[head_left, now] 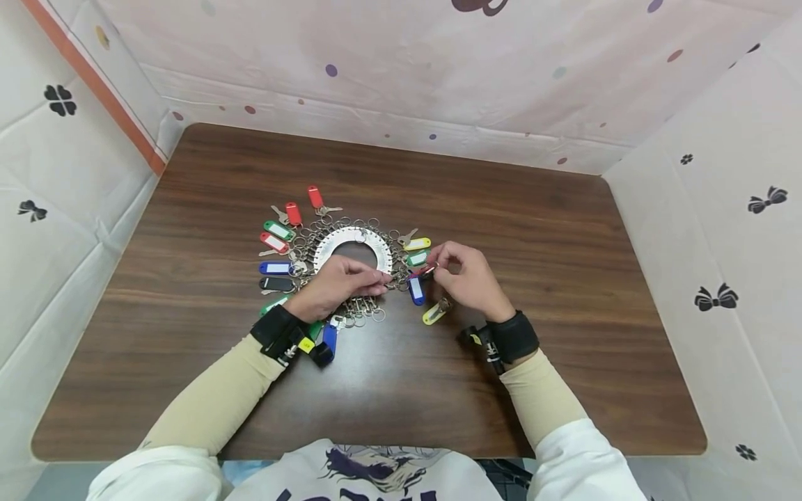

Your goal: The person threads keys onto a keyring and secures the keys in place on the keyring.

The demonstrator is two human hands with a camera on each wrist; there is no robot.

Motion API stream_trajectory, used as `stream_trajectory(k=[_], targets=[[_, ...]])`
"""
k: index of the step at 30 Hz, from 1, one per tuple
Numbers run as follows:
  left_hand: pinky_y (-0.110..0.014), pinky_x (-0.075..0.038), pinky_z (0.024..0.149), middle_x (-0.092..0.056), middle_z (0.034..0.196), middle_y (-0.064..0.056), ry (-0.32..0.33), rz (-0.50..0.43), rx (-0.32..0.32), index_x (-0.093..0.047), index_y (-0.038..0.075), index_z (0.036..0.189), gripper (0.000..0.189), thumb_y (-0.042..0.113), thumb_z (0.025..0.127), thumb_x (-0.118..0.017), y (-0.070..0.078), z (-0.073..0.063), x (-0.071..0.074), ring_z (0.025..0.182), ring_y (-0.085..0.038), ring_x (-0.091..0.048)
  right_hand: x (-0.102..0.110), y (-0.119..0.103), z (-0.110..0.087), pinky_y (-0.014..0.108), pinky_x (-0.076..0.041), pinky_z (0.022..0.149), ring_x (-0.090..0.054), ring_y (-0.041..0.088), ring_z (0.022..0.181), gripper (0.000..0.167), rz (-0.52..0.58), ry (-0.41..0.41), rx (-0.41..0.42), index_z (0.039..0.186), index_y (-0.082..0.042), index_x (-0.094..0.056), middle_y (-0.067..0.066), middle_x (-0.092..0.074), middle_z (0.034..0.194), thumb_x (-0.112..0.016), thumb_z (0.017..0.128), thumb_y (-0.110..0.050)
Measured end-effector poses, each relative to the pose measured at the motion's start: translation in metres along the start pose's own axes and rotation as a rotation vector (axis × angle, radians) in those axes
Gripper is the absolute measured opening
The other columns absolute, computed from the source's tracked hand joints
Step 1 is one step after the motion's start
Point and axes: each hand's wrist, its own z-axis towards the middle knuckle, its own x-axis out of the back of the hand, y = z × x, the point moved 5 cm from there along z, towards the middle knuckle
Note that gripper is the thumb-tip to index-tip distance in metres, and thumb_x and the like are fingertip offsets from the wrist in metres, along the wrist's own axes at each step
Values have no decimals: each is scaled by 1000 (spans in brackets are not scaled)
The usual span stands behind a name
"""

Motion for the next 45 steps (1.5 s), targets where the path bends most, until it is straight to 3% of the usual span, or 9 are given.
stream_trajectory(k=[4,7,11,16,23,28,32,40,45], targets=[[-32,-60,94,-64,135,-32,-10,-52,0,-63,-16,129,33,3,102,-62,-3,3,1,97,-17,-80,-14,-5,2,29,-58,81,-72,23,90,14,103,-68,7,81,-3,-54,19,-76,98,-57,90,7],[-32,-60,94,-65,136,-30,-15,-62,5,-63,-16,128,33,0,100,-65,-5,4,3,99,-17,-79,-26,-7,4,23,-55,71,-68,17,78,13,101,-111,15,81,-4,-56,15,-73,89,-58,90,6],[-31,-61,92,-66,134,-29,-12,-42,-15,-63,-18,126,34,-5,95,-68,-4,4,4,95,-15,-79,-41,-10,8,24,-54,71,-64,14,75,11,41,-158,42,83,-7,-58,6,-66,82,-60,89,1],[-29,-63,86,-80,111,-17,-11,-7,-60,-65,-20,122,33,-5,93,-70,-4,5,3,90,-13,-78,-51,-14,12,24,-49,64,-60,14,69,10,34,-194,57,85,-8,-58,3,-62,76,-61,91,0],[-22,-60,77,-80,92,0,49,169,-100,-73,-12,110,29,-4,84,-80,-1,5,1,84,-9,-73,-59,-18,17,22,-46,58,-55,11,59,12,71,-226,56,86,-4,-57,2,-58,66,-62,94,2],[-21,-54,68,-71,79,0,121,405,-188,-74,-2,90,9,-1,83,-79,6,4,-6,72,-8,-65,-59,-19,17,22,-46,57,-55,11,59,12,84,-227,58,86,-4,-57,1,-58,66,-62,95,2],[-21,-54,70,-70,83,-7,142,538,-281,-71,2,89,5,-2,88,-74,12,2,-10,75,-11,-64,-59,-16,18,22,-46,58,-55,11,61,10,82,-223,39,87,-4,-58,2,-59,69,-62,95,2],[-21,-59,81,-74,100,-19,200,506,-340,-71,-2,99,10,-5,90,-74,15,4,-7,90,-19,-73,-62,-15,16,21,-48,64,-59,11,71,8,-13,-253,-15,102,0,-67,6,-66,83,-62,95,-1],[-20,-58,78,-76,100,-21,250,430,-339,-71,-3,99,10,-6,90,-74,11,4,-5,88,-18,-73,-66,-12,16,21,-44,58,-56,9,63,4,-13,-191,-102,99,-2,-66,5,-68,78,-65,96,-4]])
